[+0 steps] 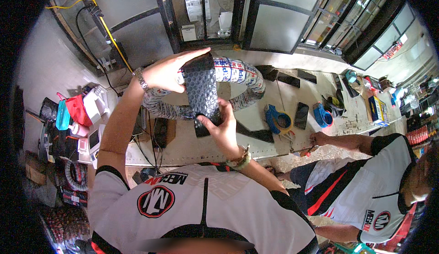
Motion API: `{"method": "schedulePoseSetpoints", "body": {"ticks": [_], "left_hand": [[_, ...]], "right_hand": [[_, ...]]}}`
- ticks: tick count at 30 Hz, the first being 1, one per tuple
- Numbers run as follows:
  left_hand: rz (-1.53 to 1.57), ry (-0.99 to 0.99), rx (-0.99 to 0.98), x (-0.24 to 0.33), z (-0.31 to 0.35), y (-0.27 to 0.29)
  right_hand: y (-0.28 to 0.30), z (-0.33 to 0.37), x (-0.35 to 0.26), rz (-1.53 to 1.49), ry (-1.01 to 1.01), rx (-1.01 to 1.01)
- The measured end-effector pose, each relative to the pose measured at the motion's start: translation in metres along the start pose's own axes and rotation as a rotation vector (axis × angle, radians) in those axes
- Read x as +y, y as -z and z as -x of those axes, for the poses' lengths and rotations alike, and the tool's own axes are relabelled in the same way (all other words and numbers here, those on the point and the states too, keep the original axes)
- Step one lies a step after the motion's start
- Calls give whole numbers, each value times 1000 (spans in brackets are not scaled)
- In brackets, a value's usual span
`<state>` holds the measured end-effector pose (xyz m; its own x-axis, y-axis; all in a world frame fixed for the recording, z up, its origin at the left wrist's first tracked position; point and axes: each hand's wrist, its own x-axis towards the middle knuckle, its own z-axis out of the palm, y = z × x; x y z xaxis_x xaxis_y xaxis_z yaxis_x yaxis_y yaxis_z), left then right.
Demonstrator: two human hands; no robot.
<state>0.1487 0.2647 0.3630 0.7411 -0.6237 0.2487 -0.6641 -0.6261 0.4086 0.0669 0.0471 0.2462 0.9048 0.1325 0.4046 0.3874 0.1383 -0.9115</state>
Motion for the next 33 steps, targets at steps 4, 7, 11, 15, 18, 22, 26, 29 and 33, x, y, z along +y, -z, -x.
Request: {"method": "schedulePoseSetpoints", "body": {"ticks": [4, 7, 11, 15, 18, 22, 26, 29, 33], "left_hand": [[-22, -9, -64, 7, -10, 2], [57, 99, -96, 7, -18, 1], [41, 215, -146, 1, -25, 4], [-164, 98, -104, -2, -30, 3], [-113, 55, -99, 7, -31, -3], [-124, 73, 55, 28, -22, -17], [-255, 112, 290, 45, -9, -26], [-322, 246, 343, 52, -3, -29], [-78, 384, 224, 51, -5, -27]], "right_hand": [[17, -2, -20, -331, -21, 11], [18, -4, -22, -278, 53, -1], [16, 0, 20, -70, -169, -109], [16, -48, 96, 424, -90, -110], [-4, -115, 129, -74, 117, -113], [-13, -182, 112, 4, 544, -101], [-11, -189, 65, 103, 704, 98], [-15, -188, 51, 53, 632, 95], [-28, -197, 81, -61, 641, 23]]}}
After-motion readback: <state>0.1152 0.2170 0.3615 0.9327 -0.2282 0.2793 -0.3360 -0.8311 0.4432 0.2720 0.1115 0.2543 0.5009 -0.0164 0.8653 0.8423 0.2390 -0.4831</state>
